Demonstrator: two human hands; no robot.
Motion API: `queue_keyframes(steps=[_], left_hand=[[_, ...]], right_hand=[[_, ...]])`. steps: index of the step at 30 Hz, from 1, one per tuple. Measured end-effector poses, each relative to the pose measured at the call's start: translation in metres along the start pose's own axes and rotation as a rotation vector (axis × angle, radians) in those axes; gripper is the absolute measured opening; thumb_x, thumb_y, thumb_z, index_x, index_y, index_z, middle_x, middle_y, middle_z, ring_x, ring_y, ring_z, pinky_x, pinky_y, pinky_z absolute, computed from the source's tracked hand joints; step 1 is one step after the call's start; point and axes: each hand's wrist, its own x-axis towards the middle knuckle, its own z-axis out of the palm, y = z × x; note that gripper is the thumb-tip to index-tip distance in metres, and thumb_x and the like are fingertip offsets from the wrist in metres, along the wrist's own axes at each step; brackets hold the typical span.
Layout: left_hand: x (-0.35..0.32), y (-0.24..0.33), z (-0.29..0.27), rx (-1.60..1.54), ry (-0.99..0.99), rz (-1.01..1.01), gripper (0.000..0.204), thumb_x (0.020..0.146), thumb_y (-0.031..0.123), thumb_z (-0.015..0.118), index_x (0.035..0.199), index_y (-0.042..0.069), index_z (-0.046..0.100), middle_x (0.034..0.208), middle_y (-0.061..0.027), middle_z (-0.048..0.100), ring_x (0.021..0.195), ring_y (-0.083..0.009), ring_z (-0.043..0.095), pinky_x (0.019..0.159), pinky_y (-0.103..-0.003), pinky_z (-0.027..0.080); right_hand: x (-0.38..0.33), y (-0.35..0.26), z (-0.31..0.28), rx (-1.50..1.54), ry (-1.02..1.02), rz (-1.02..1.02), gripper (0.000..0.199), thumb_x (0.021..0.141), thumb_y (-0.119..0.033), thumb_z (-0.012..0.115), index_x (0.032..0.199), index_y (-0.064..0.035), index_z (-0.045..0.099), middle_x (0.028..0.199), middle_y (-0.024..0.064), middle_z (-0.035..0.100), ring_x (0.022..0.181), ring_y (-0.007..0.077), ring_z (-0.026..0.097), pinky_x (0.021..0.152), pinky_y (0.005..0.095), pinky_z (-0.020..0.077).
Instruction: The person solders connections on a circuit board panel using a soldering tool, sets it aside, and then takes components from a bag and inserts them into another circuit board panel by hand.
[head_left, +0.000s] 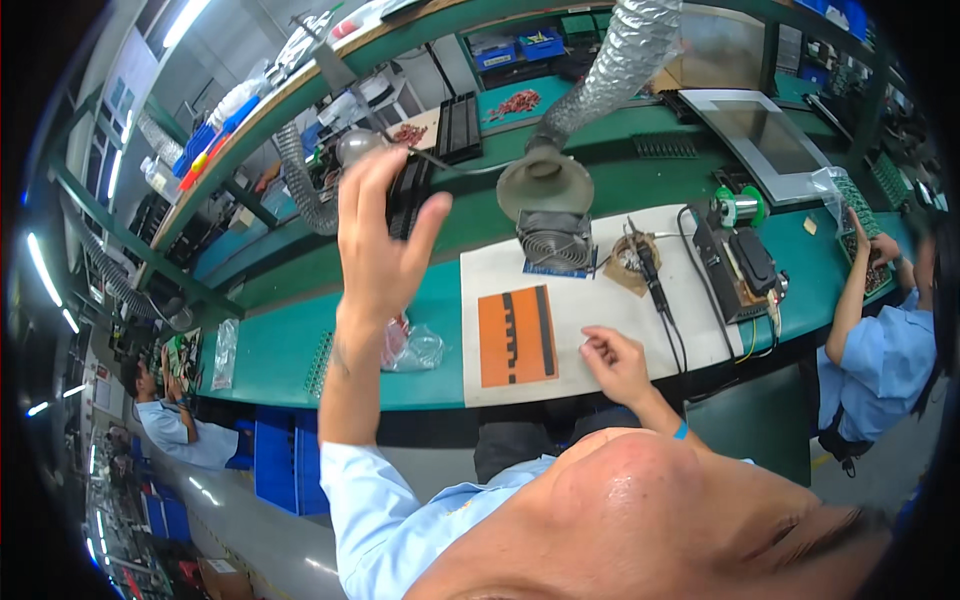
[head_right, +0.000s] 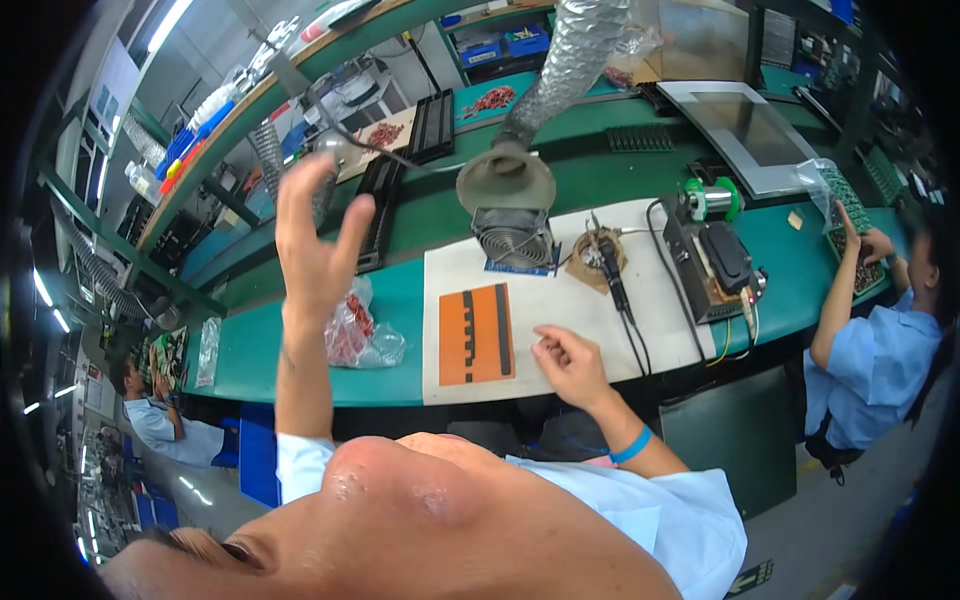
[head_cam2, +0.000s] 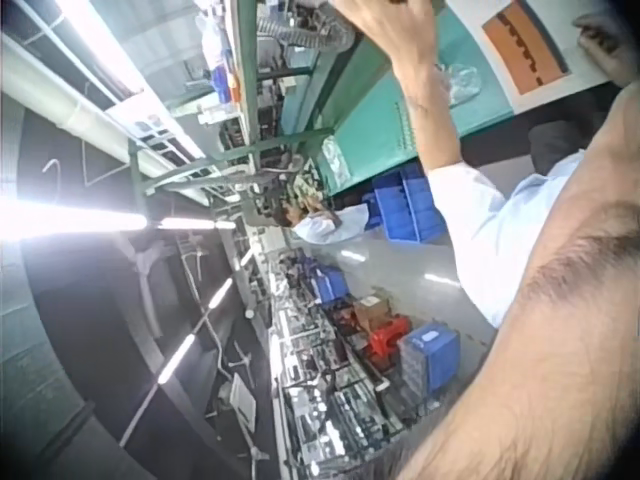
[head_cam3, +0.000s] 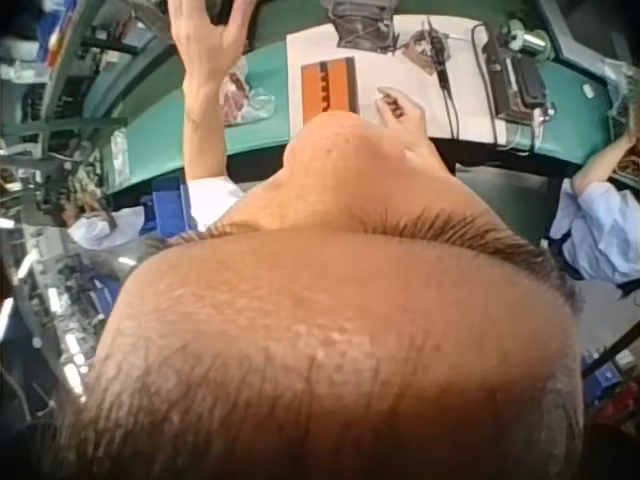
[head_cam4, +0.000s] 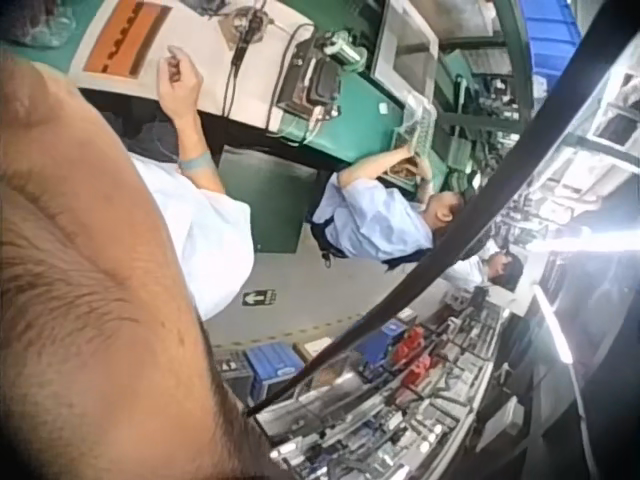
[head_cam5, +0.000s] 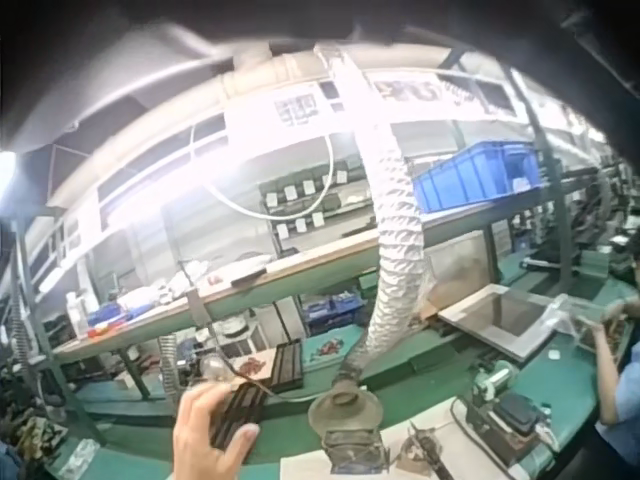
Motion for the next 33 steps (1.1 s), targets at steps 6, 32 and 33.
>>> queue_keyframes(steps=[6, 32, 33], left_hand=[[0.226, -0.065, 0.099, 0.207, 0.035, 0.106, 0.037, 0.096, 0.016, 0.066, 0.128, -0.003, 0.061, 0.105, -0.0194, 0.069, 0.096, -0.0366, 0.067, 0.094, -0.043, 0.054], [0.330, -0.092, 0.175, -0.452, -0.076, 0.068, 0.029, 0.092, 0.009, 0.067, 0.118, -0.001, 0.075, 0.099, -0.0142, 0.075, 0.083, -0.0220, 0.068, 0.078, -0.033, 0.057], [0.330, -0.087, 0.168, -0.463, -0.085, 0.065, 0.029, 0.092, 0.008, 0.067, 0.118, -0.001, 0.075, 0.098, -0.0137, 0.075, 0.083, -0.0213, 0.068, 0.078, -0.032, 0.057]], right_hand=[[0.007, 0.004, 0.004, -0.100, -0.057, -0.063, 0.028, 0.089, 0.001, 0.076, 0.117, 0.0006, 0.073, 0.082, 0.0038, 0.070, 0.056, 0.0100, 0.049, 0.052, 0.0238, 0.0404], [0.009, 0.000, 0.003, -0.294, -0.006, -0.182, 0.020, 0.087, -0.004, 0.077, 0.107, -0.0052, 0.074, 0.074, 0.0038, 0.067, 0.054, 0.0180, 0.054, 0.051, 0.0308, 0.0436], [0.008, 0.000, 0.003, -0.289, -0.004, -0.183, 0.020, 0.087, -0.004, 0.077, 0.107, -0.0052, 0.074, 0.074, 0.0038, 0.067, 0.054, 0.0180, 0.054, 0.051, 0.0308, 0.0436]])
